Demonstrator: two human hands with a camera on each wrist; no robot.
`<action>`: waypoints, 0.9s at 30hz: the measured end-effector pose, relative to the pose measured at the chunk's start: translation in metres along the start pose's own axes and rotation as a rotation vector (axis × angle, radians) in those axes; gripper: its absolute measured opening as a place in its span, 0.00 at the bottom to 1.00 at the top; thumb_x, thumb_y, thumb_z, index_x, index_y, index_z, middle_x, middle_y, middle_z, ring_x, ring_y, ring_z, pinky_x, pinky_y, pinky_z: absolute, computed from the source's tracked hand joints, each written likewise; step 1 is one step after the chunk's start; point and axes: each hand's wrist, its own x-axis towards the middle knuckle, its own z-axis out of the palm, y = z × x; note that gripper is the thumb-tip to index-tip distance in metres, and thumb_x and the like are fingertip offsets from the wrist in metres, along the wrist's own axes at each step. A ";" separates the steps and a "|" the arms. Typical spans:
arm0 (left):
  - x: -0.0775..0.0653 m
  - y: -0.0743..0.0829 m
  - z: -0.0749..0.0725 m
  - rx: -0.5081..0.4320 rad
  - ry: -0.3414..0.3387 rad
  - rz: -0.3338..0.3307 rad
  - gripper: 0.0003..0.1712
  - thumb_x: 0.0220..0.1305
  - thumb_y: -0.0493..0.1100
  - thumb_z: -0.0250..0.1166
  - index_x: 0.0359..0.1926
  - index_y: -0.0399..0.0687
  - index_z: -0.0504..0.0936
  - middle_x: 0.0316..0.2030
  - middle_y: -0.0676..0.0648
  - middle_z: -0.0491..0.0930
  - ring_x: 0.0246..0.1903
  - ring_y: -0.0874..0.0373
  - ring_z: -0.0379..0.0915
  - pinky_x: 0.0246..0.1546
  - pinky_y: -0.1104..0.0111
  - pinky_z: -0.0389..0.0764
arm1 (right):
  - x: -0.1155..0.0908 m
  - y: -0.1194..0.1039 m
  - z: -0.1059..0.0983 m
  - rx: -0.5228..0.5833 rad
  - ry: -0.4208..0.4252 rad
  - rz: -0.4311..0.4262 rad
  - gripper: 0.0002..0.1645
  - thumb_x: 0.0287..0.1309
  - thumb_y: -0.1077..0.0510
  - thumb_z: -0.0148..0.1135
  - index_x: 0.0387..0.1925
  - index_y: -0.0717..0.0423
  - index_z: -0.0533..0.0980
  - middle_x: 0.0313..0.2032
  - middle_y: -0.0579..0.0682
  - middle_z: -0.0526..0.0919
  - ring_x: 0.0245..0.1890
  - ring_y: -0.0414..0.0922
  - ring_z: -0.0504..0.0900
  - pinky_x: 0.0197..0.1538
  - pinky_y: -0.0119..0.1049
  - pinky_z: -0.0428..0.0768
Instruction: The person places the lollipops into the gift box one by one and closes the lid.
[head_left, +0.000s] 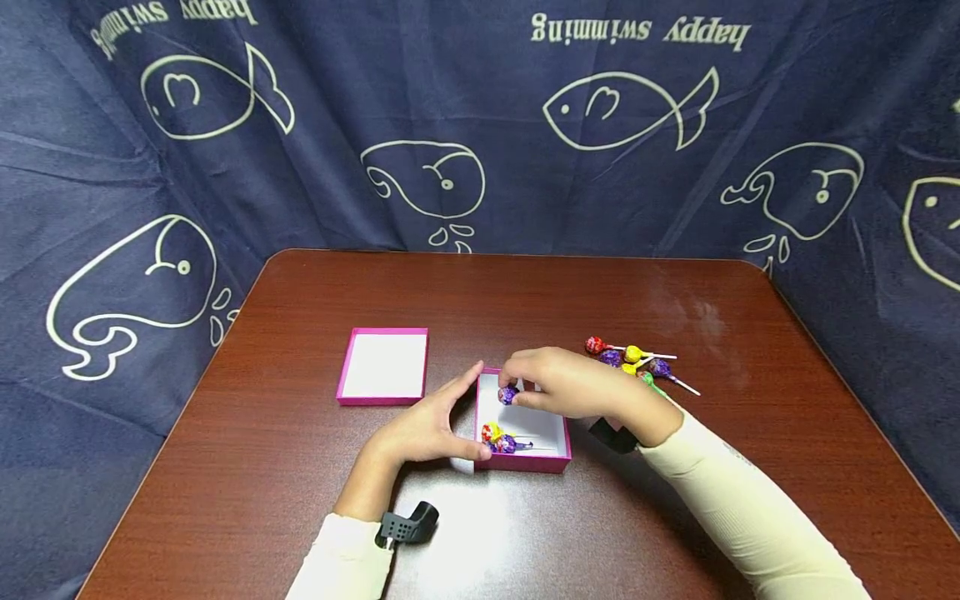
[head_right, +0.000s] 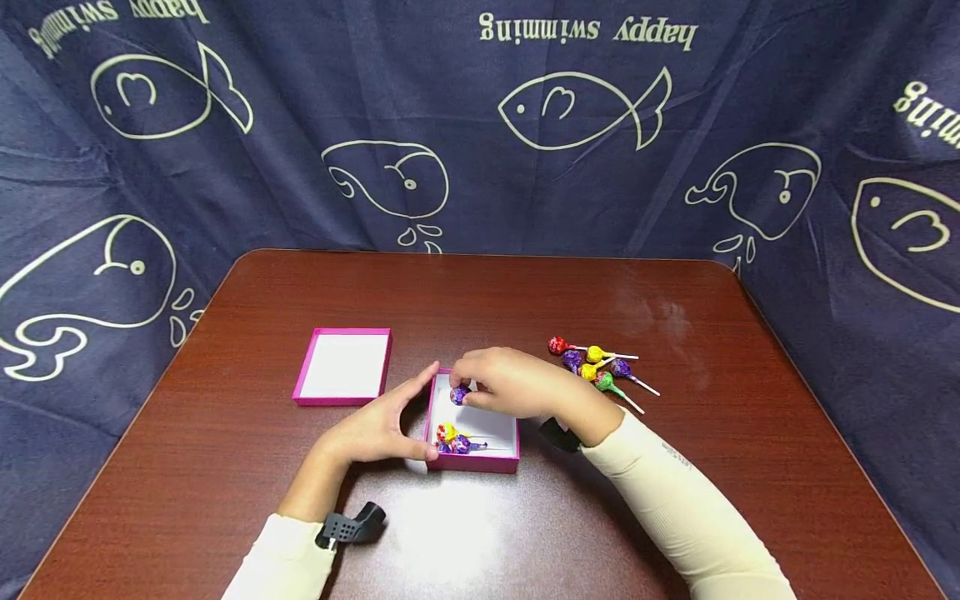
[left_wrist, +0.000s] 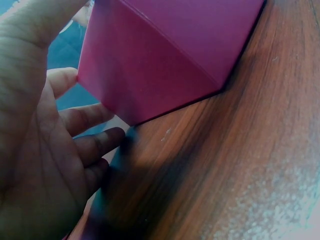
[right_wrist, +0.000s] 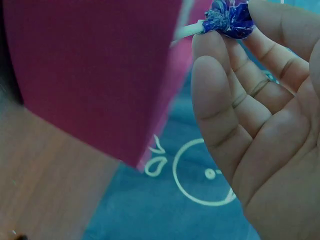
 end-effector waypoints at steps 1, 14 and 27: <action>0.000 0.000 0.000 0.000 0.000 0.000 0.68 0.46 0.58 0.79 0.80 0.52 0.46 0.77 0.50 0.49 0.73 0.59 0.46 0.72 0.57 0.51 | 0.001 0.000 0.003 -0.006 -0.009 -0.002 0.08 0.62 0.61 0.68 0.42 0.53 0.79 0.37 0.42 0.79 0.35 0.42 0.78 0.40 0.33 0.77; 0.000 0.001 0.000 -0.018 0.005 0.014 0.68 0.46 0.57 0.80 0.79 0.51 0.48 0.76 0.46 0.51 0.74 0.54 0.47 0.72 0.54 0.51 | 0.011 0.002 0.024 -0.090 -0.151 0.015 0.08 0.57 0.64 0.69 0.36 0.51 0.77 0.29 0.39 0.74 0.29 0.36 0.70 0.35 0.31 0.74; -0.001 0.002 -0.001 -0.016 0.004 0.016 0.67 0.46 0.57 0.80 0.79 0.51 0.48 0.76 0.47 0.51 0.74 0.54 0.47 0.72 0.54 0.51 | 0.011 0.002 0.029 -0.102 -0.187 0.063 0.09 0.54 0.63 0.69 0.34 0.51 0.77 0.28 0.38 0.74 0.28 0.36 0.70 0.34 0.32 0.73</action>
